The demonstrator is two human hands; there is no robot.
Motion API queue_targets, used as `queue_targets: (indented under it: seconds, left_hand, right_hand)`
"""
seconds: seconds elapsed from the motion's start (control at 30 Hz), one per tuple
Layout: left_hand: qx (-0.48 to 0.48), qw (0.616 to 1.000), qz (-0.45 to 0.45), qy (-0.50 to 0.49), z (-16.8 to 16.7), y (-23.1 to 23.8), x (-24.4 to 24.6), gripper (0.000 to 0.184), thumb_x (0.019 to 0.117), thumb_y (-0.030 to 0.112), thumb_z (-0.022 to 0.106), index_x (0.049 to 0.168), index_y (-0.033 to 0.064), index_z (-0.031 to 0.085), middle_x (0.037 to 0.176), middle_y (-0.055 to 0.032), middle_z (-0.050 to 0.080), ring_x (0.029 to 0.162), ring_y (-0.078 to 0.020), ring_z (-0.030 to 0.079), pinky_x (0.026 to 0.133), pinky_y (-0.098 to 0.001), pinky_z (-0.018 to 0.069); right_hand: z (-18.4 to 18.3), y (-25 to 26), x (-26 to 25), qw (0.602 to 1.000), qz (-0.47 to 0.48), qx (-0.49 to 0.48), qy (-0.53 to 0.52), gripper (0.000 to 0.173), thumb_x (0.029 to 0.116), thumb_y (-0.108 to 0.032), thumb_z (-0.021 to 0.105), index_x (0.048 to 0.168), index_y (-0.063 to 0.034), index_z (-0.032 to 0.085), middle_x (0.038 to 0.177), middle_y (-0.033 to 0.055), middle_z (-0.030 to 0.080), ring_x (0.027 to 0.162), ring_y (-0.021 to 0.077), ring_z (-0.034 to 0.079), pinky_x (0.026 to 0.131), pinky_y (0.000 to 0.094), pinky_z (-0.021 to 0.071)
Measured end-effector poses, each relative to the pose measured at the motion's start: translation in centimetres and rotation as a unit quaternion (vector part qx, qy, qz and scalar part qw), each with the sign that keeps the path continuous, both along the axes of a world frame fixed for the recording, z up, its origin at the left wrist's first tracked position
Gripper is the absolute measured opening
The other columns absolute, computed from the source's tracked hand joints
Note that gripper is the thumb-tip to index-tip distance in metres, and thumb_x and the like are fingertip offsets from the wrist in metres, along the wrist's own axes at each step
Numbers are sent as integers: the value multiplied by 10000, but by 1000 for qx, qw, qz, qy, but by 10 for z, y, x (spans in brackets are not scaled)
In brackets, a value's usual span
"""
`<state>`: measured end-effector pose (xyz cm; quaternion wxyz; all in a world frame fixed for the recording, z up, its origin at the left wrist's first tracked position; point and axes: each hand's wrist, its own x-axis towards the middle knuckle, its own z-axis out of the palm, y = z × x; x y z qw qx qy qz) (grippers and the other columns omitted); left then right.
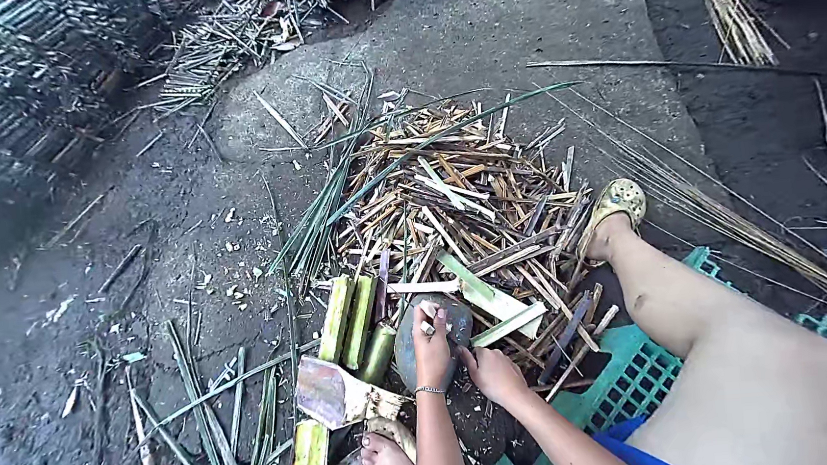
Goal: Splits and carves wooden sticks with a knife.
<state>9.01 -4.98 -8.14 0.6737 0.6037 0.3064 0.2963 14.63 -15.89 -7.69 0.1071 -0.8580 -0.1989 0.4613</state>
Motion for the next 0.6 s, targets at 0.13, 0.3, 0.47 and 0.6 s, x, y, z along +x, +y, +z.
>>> queue_targets:
  seconds: [0.13, 0.3, 0.47, 0.6]
  left_hand:
    - [47, 998, 33, -28, 0, -14, -3, 197, 982, 15, 475, 1115, -88, 578, 967, -22, 605, 883, 10, 585, 846, -179, 503]
    - [130, 983, 65, -108, 33, -11, -3, 189, 1005, 70, 500, 1118, -43, 601, 945, 72, 628, 894, 49, 594, 856, -189, 517]
    - [161, 958, 94, -216, 101, 22, -6, 125, 1036, 232, 575, 1136, 183, 632, 822, 175, 659, 802, 21, 641, 807, -228, 564]
    - [94, 956, 170, -222, 81, 27, -10, 102, 1015, 80, 508, 1081, 104, 581, 713, 115, 651, 681, -28, 661, 715, -242, 592]
  right_hand:
    - [6, 6, -3, 1000, 15, -19, -10, 710, 1076, -599, 268, 1156, -23, 675, 1169, 204, 705, 1157, 365, 671, 941, 564, 525]
    - [12, 13, 3, 1000, 17, -7, 8, 764, 1072, -610, 237, 1118, 5, 687, 1176, 219, 696, 1165, 373, 661, 941, 573, 521]
    - [-12, -1, 8, 985, -109, 84, 103, 711, 1095, -555, 273, 1038, 36, 665, 907, 181, 647, 824, 298, 644, 784, 492, 521]
    - [-23, -23, -7, 921, -294, 185, 178, 575, 1108, -480, 357, 888, -8, 601, 613, 20, 491, 500, 127, 483, 528, 306, 462]
